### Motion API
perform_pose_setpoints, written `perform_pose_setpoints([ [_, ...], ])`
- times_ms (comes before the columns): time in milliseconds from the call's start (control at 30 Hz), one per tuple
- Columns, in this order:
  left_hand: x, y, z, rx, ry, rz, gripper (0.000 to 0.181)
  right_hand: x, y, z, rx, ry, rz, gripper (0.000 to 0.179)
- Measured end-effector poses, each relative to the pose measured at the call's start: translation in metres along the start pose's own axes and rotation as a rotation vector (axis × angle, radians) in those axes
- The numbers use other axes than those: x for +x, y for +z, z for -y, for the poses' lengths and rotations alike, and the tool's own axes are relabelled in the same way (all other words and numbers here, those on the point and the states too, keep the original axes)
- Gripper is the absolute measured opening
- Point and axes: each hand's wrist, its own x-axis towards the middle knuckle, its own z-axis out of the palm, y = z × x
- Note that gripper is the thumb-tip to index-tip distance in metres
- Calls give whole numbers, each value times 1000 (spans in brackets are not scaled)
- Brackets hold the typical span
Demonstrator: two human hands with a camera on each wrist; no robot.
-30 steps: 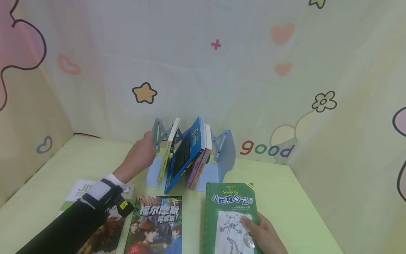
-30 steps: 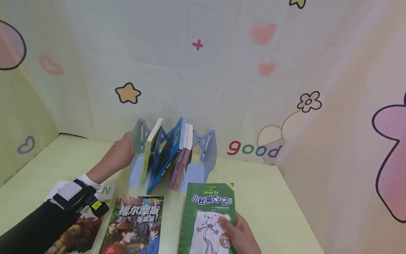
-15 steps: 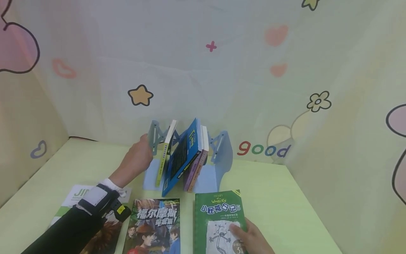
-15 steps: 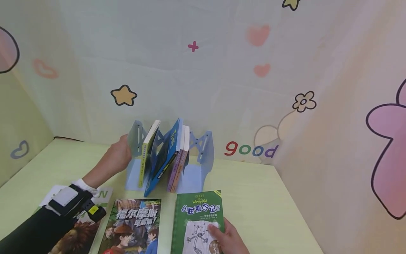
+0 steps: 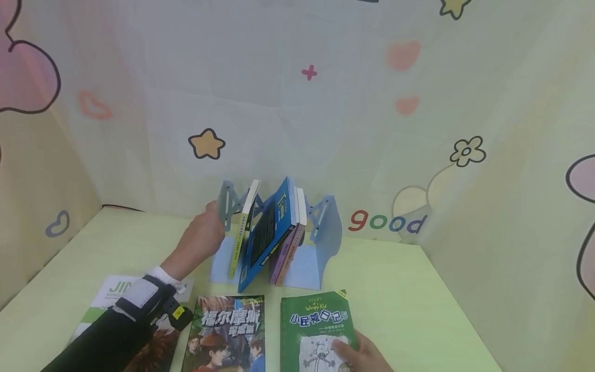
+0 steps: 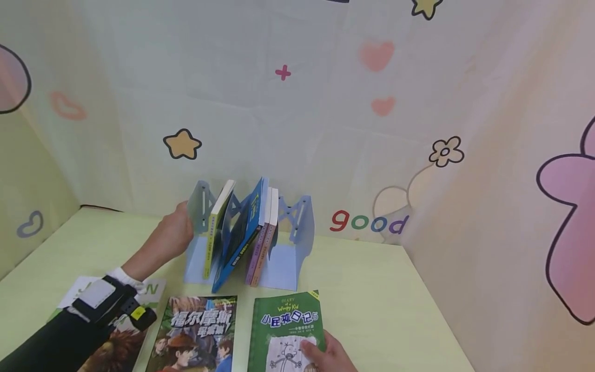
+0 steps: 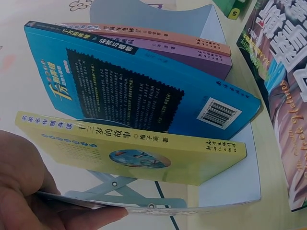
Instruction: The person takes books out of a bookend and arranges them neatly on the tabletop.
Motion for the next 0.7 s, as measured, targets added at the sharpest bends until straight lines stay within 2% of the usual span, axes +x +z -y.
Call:
perform_pose_setpoints([
  [167,0,1,1,-5,26,-10,53,2,-5,-4,47,-20,116,56],
  [267,-2,1,2,-1,30,-15,54,3,-6,-6,58,-20,131,52],
  [433,-3,2,2,5,28,-18,52,4,-3,-9,-15,4,8,57],
  [600,-3,2,2,-4,28,-11,52,6,2,-8,-186,26,-135,59],
  [700,-2,0,0,-5,31,-14,53,7,5,-5,-295,3,-202,54],
])
